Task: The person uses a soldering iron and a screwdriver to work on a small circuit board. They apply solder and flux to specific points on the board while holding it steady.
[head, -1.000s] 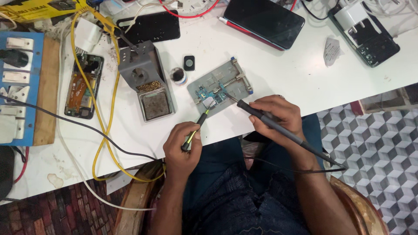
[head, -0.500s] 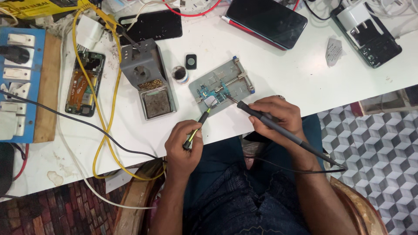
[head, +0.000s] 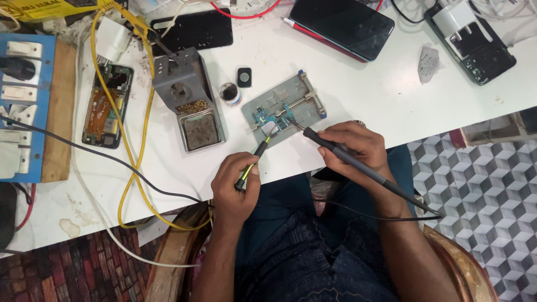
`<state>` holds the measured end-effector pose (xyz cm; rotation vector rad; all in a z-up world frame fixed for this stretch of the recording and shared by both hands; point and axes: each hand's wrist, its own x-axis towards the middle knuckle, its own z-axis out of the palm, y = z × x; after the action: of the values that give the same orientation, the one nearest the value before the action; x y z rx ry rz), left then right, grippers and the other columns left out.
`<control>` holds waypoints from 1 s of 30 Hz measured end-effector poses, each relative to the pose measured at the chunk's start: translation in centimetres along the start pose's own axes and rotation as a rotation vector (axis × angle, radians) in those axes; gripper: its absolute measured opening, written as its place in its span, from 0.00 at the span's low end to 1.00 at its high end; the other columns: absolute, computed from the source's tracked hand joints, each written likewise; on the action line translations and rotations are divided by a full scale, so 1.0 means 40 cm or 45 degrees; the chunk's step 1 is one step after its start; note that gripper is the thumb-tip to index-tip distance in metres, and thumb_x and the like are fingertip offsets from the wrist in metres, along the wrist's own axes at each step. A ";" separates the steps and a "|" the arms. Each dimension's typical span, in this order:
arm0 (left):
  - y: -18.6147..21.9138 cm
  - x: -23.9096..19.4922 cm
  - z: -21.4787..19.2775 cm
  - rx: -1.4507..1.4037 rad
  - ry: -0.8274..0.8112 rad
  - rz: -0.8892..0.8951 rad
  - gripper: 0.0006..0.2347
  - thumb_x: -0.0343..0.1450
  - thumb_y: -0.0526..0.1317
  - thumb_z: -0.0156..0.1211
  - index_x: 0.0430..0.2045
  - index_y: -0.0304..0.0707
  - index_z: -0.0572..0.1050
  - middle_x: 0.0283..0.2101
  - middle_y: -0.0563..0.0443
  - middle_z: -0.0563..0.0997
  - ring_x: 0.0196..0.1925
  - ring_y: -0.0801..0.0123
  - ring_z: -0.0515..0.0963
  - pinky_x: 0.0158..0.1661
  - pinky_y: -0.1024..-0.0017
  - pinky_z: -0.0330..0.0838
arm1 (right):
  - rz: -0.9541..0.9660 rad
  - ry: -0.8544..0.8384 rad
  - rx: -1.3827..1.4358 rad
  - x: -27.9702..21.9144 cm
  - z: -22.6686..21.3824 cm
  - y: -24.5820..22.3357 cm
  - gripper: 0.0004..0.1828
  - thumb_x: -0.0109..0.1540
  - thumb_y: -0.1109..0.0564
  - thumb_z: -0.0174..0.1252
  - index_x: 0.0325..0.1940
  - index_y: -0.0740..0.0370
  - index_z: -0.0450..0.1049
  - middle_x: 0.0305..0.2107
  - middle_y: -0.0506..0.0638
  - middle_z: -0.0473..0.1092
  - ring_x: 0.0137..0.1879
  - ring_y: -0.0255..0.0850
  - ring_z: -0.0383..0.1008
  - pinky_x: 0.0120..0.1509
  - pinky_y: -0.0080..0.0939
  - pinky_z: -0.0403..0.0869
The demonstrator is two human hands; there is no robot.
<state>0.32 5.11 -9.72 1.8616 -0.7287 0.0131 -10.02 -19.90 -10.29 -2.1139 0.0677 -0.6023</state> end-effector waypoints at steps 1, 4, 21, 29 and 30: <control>-0.001 0.000 0.001 -0.001 -0.001 -0.006 0.06 0.70 0.28 0.59 0.39 0.29 0.77 0.43 0.39 0.82 0.47 0.54 0.84 0.49 0.65 0.77 | -0.006 -0.003 0.004 -0.001 0.000 0.001 0.14 0.59 0.58 0.70 0.48 0.61 0.81 0.41 0.52 0.78 0.42 0.38 0.79 0.42 0.34 0.75; 0.000 -0.002 0.003 0.000 -0.006 -0.024 0.06 0.70 0.28 0.59 0.39 0.29 0.78 0.43 0.39 0.82 0.47 0.55 0.84 0.49 0.65 0.77 | 0.064 -0.012 0.008 -0.003 0.000 0.005 0.14 0.58 0.58 0.70 0.47 0.62 0.81 0.40 0.53 0.79 0.39 0.37 0.79 0.38 0.33 0.75; 0.002 -0.001 0.001 0.005 -0.022 -0.039 0.06 0.71 0.28 0.59 0.39 0.29 0.77 0.43 0.40 0.82 0.47 0.55 0.84 0.49 0.66 0.77 | 0.048 -0.009 -0.010 -0.002 0.000 0.003 0.14 0.58 0.58 0.70 0.47 0.62 0.81 0.40 0.52 0.79 0.36 0.33 0.77 0.35 0.31 0.73; 0.009 0.000 0.000 0.013 -0.016 -0.028 0.06 0.71 0.28 0.59 0.39 0.28 0.77 0.43 0.40 0.82 0.48 0.55 0.84 0.50 0.65 0.77 | 0.101 -0.017 0.008 -0.004 0.000 -0.001 0.14 0.57 0.59 0.70 0.47 0.61 0.82 0.39 0.51 0.78 0.31 0.30 0.73 0.30 0.29 0.69; 0.009 0.000 0.001 0.013 -0.013 -0.034 0.06 0.71 0.28 0.59 0.39 0.29 0.77 0.43 0.40 0.82 0.48 0.55 0.84 0.50 0.66 0.77 | 0.100 -0.012 0.006 -0.003 -0.001 0.000 0.14 0.57 0.59 0.70 0.46 0.61 0.82 0.39 0.51 0.78 0.31 0.30 0.73 0.30 0.29 0.69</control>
<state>0.13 4.98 -9.43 1.8825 -0.7123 -0.0096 -10.16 -19.88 -10.32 -2.0989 0.1433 -0.5447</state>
